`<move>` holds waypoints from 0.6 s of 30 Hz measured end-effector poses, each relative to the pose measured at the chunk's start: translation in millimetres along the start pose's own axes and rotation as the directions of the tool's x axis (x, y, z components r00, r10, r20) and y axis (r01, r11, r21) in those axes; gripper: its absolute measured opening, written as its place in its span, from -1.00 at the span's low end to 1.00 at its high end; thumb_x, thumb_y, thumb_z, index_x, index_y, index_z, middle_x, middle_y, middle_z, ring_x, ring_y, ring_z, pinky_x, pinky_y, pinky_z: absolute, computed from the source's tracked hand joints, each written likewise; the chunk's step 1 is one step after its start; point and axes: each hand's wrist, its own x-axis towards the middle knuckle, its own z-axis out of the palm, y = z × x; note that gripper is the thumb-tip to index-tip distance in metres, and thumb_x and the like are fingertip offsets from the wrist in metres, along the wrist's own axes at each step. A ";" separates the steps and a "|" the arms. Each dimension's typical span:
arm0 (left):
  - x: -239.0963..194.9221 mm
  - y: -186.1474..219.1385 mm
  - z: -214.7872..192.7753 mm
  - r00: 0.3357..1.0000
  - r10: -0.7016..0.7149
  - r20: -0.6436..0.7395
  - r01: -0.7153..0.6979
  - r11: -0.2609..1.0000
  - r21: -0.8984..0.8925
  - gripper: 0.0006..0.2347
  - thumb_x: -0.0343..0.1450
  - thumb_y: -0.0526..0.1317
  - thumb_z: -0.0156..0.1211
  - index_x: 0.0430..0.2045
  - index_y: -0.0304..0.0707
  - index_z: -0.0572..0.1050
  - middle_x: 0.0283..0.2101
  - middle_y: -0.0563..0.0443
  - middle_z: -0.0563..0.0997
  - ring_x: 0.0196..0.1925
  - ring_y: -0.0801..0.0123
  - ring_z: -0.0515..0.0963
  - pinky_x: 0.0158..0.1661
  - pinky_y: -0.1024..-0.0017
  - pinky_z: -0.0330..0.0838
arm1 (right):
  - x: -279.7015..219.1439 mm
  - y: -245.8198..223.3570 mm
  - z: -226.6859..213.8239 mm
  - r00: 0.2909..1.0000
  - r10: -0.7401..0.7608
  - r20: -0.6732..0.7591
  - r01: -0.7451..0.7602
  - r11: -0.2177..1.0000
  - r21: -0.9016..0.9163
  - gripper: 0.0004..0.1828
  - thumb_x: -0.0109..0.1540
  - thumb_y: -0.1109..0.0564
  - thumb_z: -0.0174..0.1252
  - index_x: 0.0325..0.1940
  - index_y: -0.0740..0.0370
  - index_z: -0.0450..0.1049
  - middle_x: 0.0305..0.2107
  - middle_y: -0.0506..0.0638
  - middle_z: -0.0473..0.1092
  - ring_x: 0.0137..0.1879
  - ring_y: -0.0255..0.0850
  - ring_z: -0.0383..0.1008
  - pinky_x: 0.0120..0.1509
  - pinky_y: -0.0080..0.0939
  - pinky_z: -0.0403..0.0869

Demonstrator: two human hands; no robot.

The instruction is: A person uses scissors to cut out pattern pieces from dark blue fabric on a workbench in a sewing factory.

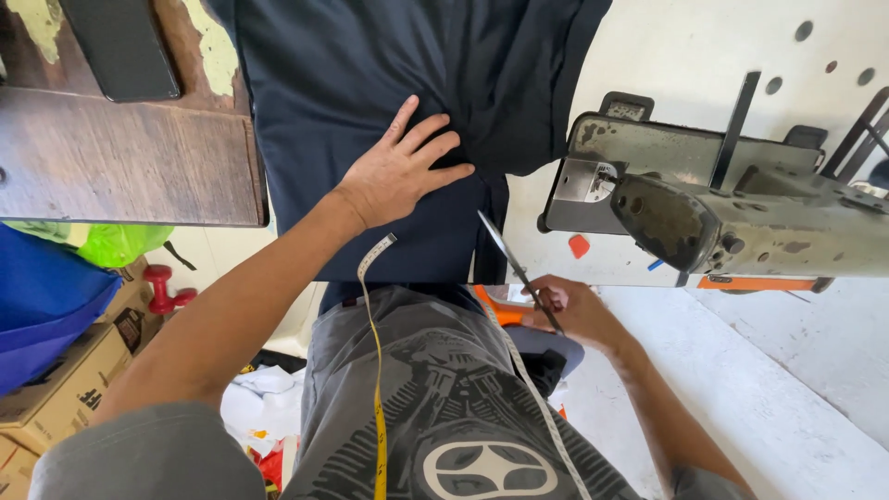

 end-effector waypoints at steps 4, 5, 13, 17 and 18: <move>0.8 -0.8 -2.2 1.000 -0.003 0.003 0.003 1.000 -0.019 -0.69 0.52 -0.30 0.02 0.14 0.11 0.50 0.22 -0.07 0.36 0.49 -0.10 0.17 0.44 -0.34 -0.19 | 6.2 -9.5 -16.2 0.998 -0.038 -0.052 0.040 0.999 0.036 -0.42 -0.01 0.08 0.59 -0.01 0.36 0.56 -0.58 0.04 0.39 -0.44 -0.18 0.41 -0.27 -0.24 0.33; 0.5 -0.8 -1.8 1.000 0.003 -0.002 -0.003 1.000 -0.023 -0.69 0.52 -0.30 0.01 0.15 0.10 0.50 0.22 -0.08 0.37 0.49 -0.10 0.17 0.44 -0.34 -0.19 | 3.2 -15.3 -20.4 0.997 -0.036 -0.073 0.038 0.999 0.028 -0.44 0.01 0.10 0.57 -0.02 0.39 0.55 -0.59 0.03 0.36 -0.46 -0.21 0.39 -0.28 -0.26 0.30; -0.9 -1.6 2.2 1.000 -0.014 -0.018 0.014 1.000 0.001 -0.67 0.56 -0.29 -0.05 0.24 -0.02 0.44 0.21 -0.09 0.39 0.49 -0.07 0.18 0.45 -0.29 -0.18 | 40.6 -38.1 -25.5 0.986 -0.167 0.000 0.167 0.983 -0.076 -0.41 -0.01 0.10 0.59 -0.01 0.39 0.53 -0.60 0.04 0.37 -0.47 -0.23 0.38 -0.30 -0.25 0.32; -3.1 -1.2 9.4 0.996 -0.046 -0.075 0.048 0.999 0.017 -0.79 0.62 -0.26 -0.11 0.06 -0.14 0.47 0.20 -0.03 0.44 0.47 0.04 0.26 0.48 -0.20 -0.14 | 59.8 -64.0 -23.7 0.970 -0.239 0.038 0.242 0.960 -0.140 -0.40 0.02 0.07 0.58 0.04 0.36 0.51 -0.56 0.02 0.38 -0.44 -0.25 0.37 -0.30 -0.28 0.30; -2.6 -1.5 8.9 0.996 -0.048 -0.075 0.049 0.999 0.016 -0.79 0.62 -0.26 -0.11 0.06 -0.14 0.47 0.20 -0.03 0.44 0.47 0.04 0.26 0.48 -0.20 -0.14 | 64.6 -63.6 -23.9 0.971 -0.238 0.038 0.241 0.960 -0.141 -0.40 0.02 0.07 0.58 0.04 0.36 0.51 -0.56 0.02 0.38 -0.44 -0.25 0.37 -0.30 -0.28 0.30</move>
